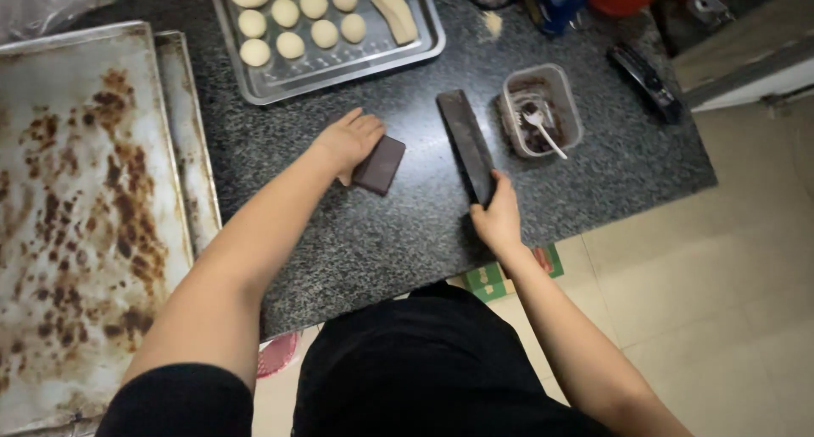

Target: The recorder uses a large cleaver to chop a block of chocolate into small pieces on a kitchen counter for baking.

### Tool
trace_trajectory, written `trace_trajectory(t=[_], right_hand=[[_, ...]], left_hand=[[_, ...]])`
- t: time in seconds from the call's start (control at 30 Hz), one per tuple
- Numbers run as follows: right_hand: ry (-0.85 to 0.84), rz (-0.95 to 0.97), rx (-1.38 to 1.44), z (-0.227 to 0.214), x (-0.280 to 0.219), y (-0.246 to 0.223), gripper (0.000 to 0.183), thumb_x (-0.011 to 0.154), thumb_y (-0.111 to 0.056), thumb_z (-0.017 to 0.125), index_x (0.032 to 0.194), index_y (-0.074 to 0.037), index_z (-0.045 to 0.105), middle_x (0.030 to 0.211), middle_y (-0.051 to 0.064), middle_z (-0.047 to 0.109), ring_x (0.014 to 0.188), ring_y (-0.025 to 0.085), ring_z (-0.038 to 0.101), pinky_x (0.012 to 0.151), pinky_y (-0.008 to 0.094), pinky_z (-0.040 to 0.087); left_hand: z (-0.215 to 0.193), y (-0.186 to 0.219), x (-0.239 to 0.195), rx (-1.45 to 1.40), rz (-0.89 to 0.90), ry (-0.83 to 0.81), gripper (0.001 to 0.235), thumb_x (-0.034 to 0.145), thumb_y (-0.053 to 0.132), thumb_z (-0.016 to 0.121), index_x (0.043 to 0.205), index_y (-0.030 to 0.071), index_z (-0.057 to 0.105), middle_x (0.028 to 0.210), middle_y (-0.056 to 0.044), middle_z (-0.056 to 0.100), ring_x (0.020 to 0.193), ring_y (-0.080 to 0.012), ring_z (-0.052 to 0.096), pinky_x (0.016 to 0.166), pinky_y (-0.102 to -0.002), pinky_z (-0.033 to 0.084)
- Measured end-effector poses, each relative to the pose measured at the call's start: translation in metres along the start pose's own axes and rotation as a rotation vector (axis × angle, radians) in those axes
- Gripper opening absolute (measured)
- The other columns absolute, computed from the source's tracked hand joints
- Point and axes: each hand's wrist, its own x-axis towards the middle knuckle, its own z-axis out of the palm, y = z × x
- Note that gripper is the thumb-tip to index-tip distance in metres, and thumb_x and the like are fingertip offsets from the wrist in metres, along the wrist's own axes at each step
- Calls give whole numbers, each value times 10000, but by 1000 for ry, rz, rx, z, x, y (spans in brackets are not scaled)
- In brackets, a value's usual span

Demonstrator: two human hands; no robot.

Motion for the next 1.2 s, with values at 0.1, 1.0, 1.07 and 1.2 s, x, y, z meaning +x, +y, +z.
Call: trace_trajectory(t=[0.1,1.0,1.07,1.2], right_hand=[[-45,303,180,-33,-9,-49,652,763,-79,699,1373,-20,476,1024,188,670,916,327,665,849,445,535],[-133,-49,-352,-13,0,-56,659,771,-237,769,1366,-68,542,1333,346,516,1228,506,512,1017,569,445],[-65,-137,-361,-12,20,-79,680,721,-260,794,1322,-59,547,1336,362,507,1214,526,502,984,595,425],[-94,-243,-181,15,81,-123,644,680,-239,810,1258,-49,596,1319,356,502,1200,522,500,941,576,408]], left_hand=[[-10,1,3,-7,21,-59,1249,375,219,1014,1456,32,415,1448,-150,482,1390,-294,451,1228,-413,257],[37,96,-88,-618,-963,85,1314,457,442,999,1466,-21,296,1489,-213,353,1397,-403,376,1109,-512,418],[4,82,-92,-647,-976,120,1399,465,499,1002,1501,-33,227,1519,-224,297,1421,-412,325,1139,-516,370],[-30,29,-83,-729,-975,329,1386,565,587,958,1527,-52,192,1537,-242,251,1439,-428,271,1185,-500,299]])
